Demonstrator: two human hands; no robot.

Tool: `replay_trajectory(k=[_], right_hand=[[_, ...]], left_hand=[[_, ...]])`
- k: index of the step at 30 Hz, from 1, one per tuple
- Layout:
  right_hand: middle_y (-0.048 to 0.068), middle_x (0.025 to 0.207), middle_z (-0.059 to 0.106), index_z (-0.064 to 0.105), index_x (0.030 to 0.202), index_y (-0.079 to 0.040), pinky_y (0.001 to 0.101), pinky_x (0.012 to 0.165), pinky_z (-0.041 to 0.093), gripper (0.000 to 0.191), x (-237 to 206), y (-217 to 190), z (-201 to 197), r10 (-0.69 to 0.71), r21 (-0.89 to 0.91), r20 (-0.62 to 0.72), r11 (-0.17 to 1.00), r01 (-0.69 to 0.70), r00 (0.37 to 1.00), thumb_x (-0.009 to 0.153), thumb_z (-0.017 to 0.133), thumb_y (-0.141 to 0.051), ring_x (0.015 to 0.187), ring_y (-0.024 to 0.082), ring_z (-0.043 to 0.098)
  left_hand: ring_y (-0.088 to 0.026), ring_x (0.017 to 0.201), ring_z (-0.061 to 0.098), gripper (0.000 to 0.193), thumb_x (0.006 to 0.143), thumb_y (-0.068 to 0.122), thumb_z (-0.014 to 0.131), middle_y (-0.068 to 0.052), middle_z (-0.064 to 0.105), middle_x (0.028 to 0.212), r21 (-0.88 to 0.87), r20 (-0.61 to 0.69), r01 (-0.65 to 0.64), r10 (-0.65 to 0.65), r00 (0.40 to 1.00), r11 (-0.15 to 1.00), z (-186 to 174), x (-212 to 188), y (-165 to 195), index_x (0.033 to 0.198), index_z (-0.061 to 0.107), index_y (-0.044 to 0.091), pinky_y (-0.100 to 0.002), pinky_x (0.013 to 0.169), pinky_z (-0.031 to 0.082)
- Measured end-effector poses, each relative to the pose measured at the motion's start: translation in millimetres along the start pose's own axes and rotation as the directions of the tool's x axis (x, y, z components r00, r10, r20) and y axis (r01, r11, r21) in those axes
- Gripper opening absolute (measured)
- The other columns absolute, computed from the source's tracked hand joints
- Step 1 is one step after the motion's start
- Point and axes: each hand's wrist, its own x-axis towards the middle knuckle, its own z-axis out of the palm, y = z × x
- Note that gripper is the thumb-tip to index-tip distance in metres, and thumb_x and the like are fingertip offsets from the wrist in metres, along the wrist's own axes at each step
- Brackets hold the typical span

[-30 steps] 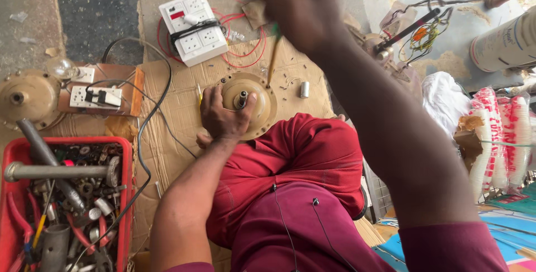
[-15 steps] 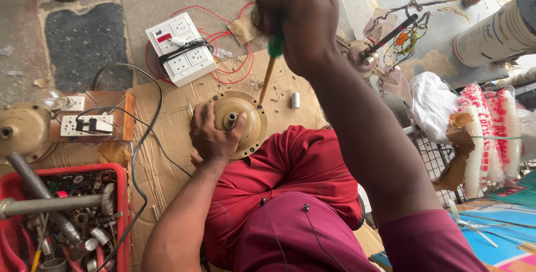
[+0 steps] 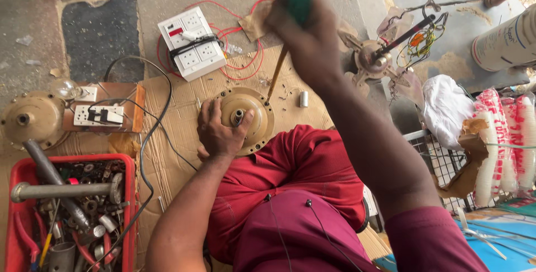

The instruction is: The person disassembles a ceiling fan motor housing using a screwdriver, removes the cover to expose the internal windings, and then uses a hammer to tap a component within the motor assembly.

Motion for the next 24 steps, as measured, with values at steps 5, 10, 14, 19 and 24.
replay_trajectory(k=[5,10,14,19,24], right_hand=[[0.008,0.099,0.063,0.071,0.112,-0.001,0.0312,0.077,0.055,0.031,-26,14,-7,0.231,-0.453,0.098,0.876,-0.163,0.968,0.091,0.092,-0.01,0.088,0.013,0.061],[0.0,0.112,0.073,0.061,0.126,-0.007,0.025,0.1,0.06,0.034,-27,14,-15,0.325,-0.02,0.206,0.944,-0.328,0.923,0.095,0.073,-0.01,0.108,0.006,0.071],[0.005,0.118,0.068,0.06,0.127,-0.001,0.0285,0.094,0.063,0.04,-28,20,-9,0.292,-0.127,0.158,0.953,-0.274,0.943,0.093,0.08,0.001,0.105,0.01,0.068],[0.007,0.114,0.074,0.065,0.118,-0.002,0.0302,0.094,0.065,0.028,-32,28,-12,0.349,-0.302,0.125,0.905,-0.3,0.929,0.095,0.082,0.001,0.105,0.013,0.075],[0.003,0.113,0.07,0.06,0.122,-0.004,0.0278,0.099,0.061,0.03,-36,24,-2,0.286,-0.098,0.188,0.957,-0.272,0.94,0.097,0.075,0.001,0.107,0.01,0.07]], left_hand=[[-0.044,0.131,0.053,0.086,0.076,0.062,0.084,-0.024,0.055,0.141,0.004,0.027,0.02,-0.02,0.999,1.0,6,-2,-4,0.132,0.064,0.0,-0.055,0.107,0.046],[-0.043,0.132,0.052,0.089,0.075,0.064,0.083,-0.024,0.054,0.142,-0.021,0.066,0.052,-0.051,0.997,0.998,8,-2,-5,0.133,0.063,-0.001,-0.055,0.106,0.045],[-0.043,0.132,0.052,0.088,0.074,0.063,0.084,-0.023,0.054,0.142,-0.026,0.052,0.059,-0.057,0.997,0.998,7,-2,-3,0.133,0.065,0.0,-0.054,0.106,0.045],[-0.043,0.13,0.053,0.085,0.073,0.06,0.086,-0.022,0.056,0.141,-0.035,0.014,0.05,-0.05,0.999,0.998,6,-3,-6,0.128,0.065,0.0,-0.054,0.107,0.046],[-0.041,0.127,0.056,0.082,0.071,0.059,0.087,-0.021,0.056,0.138,-0.093,0.002,0.073,-0.073,0.997,0.993,4,-4,-13,0.126,0.066,0.001,-0.053,0.106,0.047]])
